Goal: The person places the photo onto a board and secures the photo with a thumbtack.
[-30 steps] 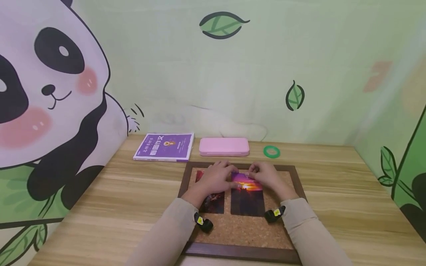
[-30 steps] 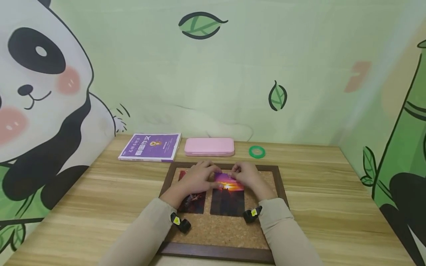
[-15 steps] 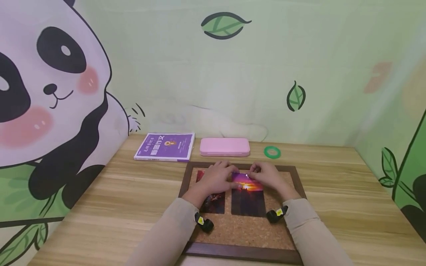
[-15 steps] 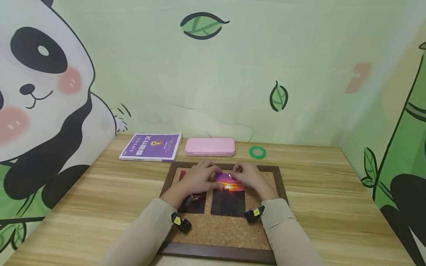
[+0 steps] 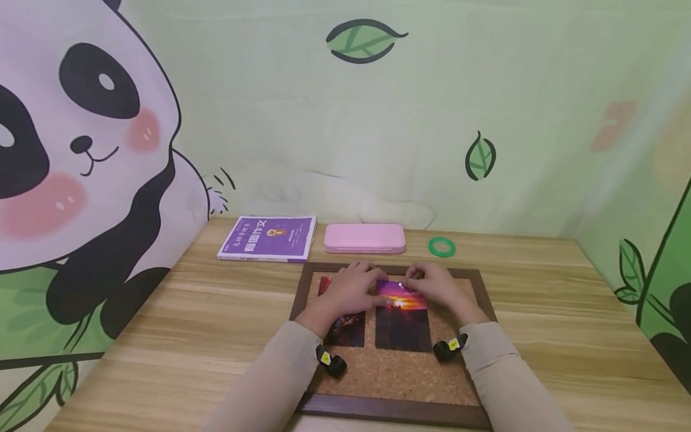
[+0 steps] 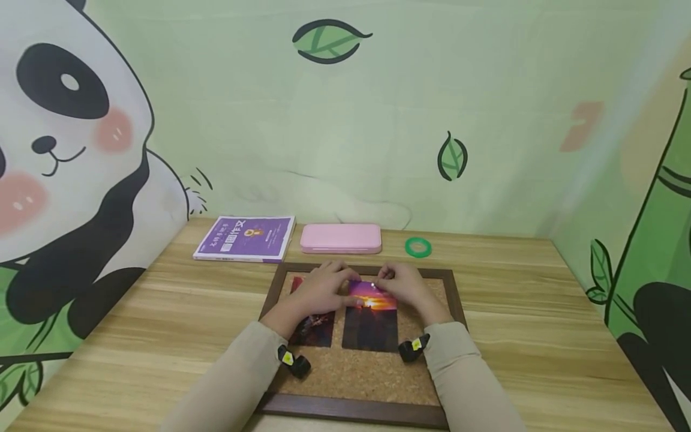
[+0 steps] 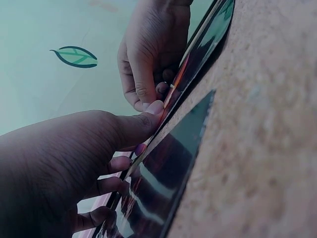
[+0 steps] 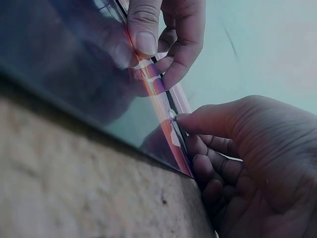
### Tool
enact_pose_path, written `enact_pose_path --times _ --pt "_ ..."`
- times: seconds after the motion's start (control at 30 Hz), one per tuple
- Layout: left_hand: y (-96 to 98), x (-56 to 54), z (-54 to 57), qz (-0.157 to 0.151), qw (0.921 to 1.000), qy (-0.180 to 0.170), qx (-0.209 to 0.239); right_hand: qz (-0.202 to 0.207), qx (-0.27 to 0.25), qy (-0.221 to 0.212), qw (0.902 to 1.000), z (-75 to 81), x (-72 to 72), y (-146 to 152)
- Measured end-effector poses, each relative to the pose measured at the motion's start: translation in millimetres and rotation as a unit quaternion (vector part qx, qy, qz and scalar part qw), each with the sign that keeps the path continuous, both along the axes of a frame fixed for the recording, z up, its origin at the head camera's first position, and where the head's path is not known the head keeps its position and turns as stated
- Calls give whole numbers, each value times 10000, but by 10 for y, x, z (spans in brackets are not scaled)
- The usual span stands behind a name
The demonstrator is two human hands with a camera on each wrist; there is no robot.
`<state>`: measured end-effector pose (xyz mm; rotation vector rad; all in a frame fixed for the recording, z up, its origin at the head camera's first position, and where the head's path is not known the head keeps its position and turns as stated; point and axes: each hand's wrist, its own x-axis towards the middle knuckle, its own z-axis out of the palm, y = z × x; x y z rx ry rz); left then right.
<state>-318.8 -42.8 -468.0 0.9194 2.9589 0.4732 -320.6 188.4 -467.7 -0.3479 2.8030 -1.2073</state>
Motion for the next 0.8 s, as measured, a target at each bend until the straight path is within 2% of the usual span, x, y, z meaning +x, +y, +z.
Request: enact_pose_path --times 0.5,0.8 --pt "-16 -28 -53 -47 9999 139 -35 44 56 130 9999 -30 -13 -30" --pt "-39 -28 -7 4 9999 95 -99 130 262 450 9986 -11 -25 -85"
